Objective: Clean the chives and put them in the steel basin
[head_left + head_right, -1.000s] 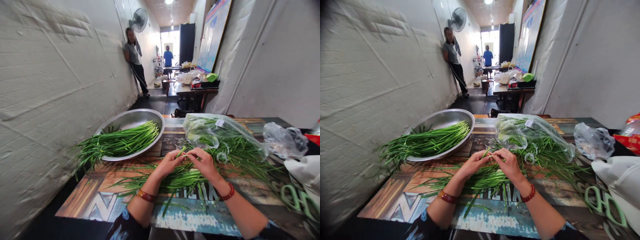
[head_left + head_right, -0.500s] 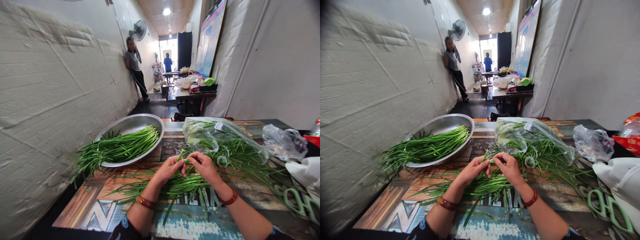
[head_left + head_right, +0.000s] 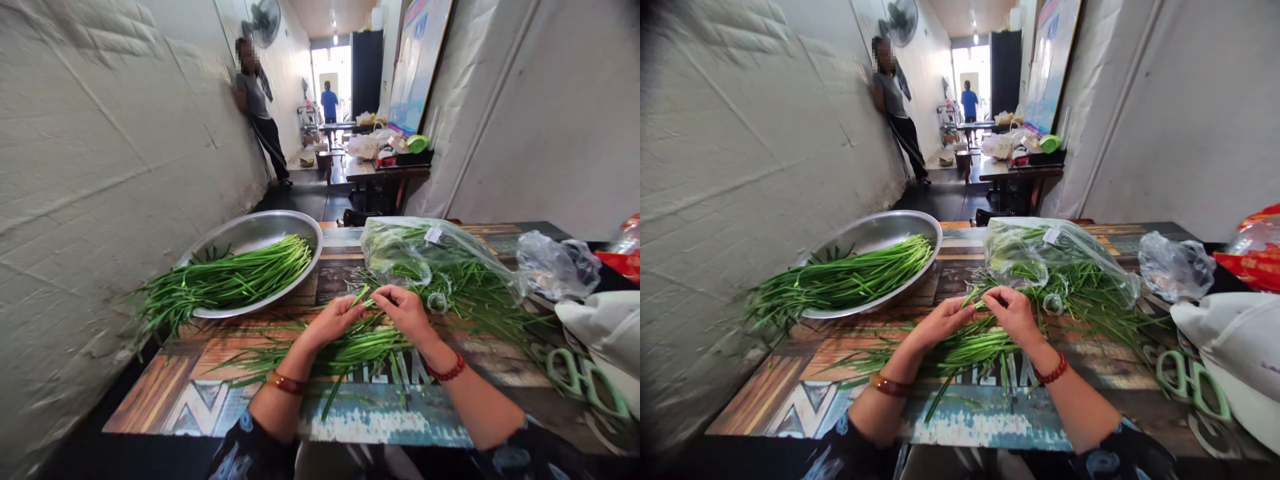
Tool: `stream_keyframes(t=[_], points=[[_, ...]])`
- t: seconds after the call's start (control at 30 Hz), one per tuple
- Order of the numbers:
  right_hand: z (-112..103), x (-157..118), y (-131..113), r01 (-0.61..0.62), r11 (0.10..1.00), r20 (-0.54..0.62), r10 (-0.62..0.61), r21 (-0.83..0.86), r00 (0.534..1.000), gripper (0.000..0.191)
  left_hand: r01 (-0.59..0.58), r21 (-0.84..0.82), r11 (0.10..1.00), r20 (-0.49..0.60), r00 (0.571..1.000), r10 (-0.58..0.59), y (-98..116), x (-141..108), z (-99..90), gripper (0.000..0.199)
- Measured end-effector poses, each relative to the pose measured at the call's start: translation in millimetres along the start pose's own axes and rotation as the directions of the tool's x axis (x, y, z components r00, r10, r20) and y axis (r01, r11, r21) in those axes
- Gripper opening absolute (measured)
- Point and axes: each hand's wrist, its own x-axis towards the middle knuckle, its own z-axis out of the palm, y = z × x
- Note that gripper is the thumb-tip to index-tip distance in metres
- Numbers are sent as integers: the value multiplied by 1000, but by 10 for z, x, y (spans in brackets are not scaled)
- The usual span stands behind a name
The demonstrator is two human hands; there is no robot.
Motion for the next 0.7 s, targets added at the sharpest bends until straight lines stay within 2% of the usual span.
stream_keyframes(t=[0.17, 0.33, 0.4, 0.53, 0.6, 0.7], points=[[11, 28, -2, -63, 996, -34, 66, 70, 997, 27, 27, -1, 1000, 0, 1000, -27, -20, 19, -16, 47], [-57, 102, 117, -87, 957, -224, 153, 278, 962, 27, 58, 40, 998, 14, 998, -58, -24, 15, -28, 46], [-75, 100, 113, -51, 969, -202, 102, 243, 974, 29, 51, 50, 997, 18, 999, -52, -27, 19, -26, 46], [-3, 38, -4, 91, 993, -49, -87, 79, 995, 22, -27, 74, 997, 88, 996, 20, -42, 39, -19, 46], [48, 15, -63, 152, 988, -30, -152, 20, 988, 23, -51, 95, 994, 119, 992, 39, -46, 47, -16, 47], [74, 8, -106, 169, 985, -31, -170, -40, 985, 10, -29, 120, 992, 137, 990, 12, -43, 46, -9, 49]])
